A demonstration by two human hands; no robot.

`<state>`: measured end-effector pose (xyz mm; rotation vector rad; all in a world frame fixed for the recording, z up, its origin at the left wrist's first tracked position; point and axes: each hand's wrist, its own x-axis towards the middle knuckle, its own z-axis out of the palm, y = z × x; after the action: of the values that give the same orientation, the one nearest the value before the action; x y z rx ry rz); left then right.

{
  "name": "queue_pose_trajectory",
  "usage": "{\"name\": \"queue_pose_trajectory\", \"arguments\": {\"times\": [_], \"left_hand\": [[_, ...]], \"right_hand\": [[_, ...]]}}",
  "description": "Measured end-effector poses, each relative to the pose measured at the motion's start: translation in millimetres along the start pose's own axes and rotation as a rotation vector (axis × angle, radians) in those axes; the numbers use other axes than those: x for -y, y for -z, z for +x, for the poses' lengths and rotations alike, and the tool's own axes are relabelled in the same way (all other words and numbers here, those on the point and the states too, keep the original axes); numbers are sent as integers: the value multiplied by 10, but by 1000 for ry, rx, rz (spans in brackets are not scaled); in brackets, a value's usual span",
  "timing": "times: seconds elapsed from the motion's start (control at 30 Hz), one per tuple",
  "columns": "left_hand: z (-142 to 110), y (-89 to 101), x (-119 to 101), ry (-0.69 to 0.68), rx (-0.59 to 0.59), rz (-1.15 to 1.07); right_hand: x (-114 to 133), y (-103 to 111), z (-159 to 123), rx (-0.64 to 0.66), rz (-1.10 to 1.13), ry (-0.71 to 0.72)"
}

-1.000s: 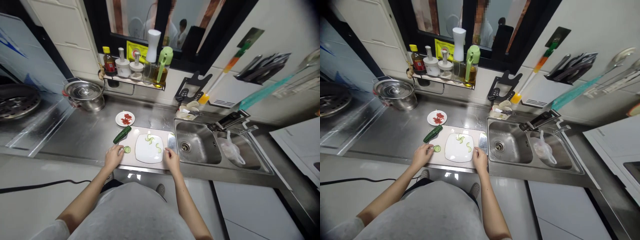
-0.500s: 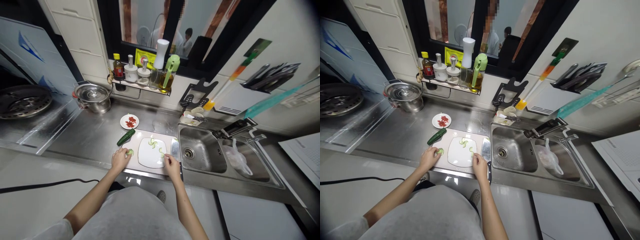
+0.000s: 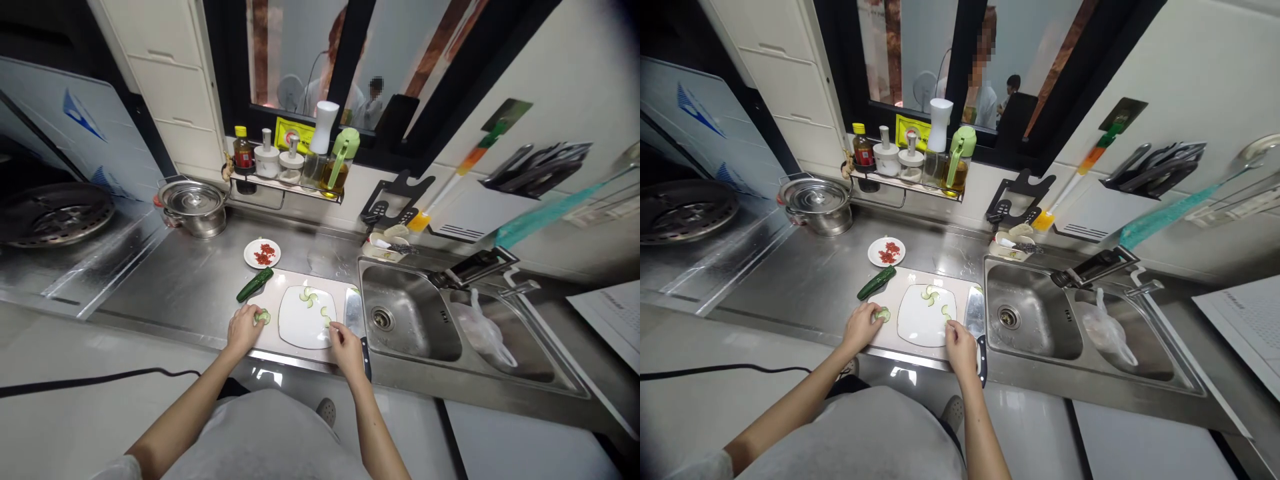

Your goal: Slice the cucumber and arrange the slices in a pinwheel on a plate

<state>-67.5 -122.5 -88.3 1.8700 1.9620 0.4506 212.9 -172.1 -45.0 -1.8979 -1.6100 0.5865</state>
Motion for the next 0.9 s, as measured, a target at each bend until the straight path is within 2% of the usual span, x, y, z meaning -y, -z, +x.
{"name": "queue_pose_trajectory", "arguments": {"times": [0.2,0.33,0.4,0.47,0.67,0.9], "left_hand": [[25,-13,-27,35,-10,-232],[62,39,-111,135,-2,-703],[89,111,-202,185,34,-968],[110,212,-320,200,90,-1137],[104,484,-650,146,176,-1272],[78,543,-749,45,261,-1263]], "right_hand": [[57,-30,3,0,40,22],[188,-45,52,-3,106,36],[305,-52,98,3,169,38],[452,-67,152,28,236,38],[861,-204,281,159,453,75],[973,-347,347,176,604,108]]}}
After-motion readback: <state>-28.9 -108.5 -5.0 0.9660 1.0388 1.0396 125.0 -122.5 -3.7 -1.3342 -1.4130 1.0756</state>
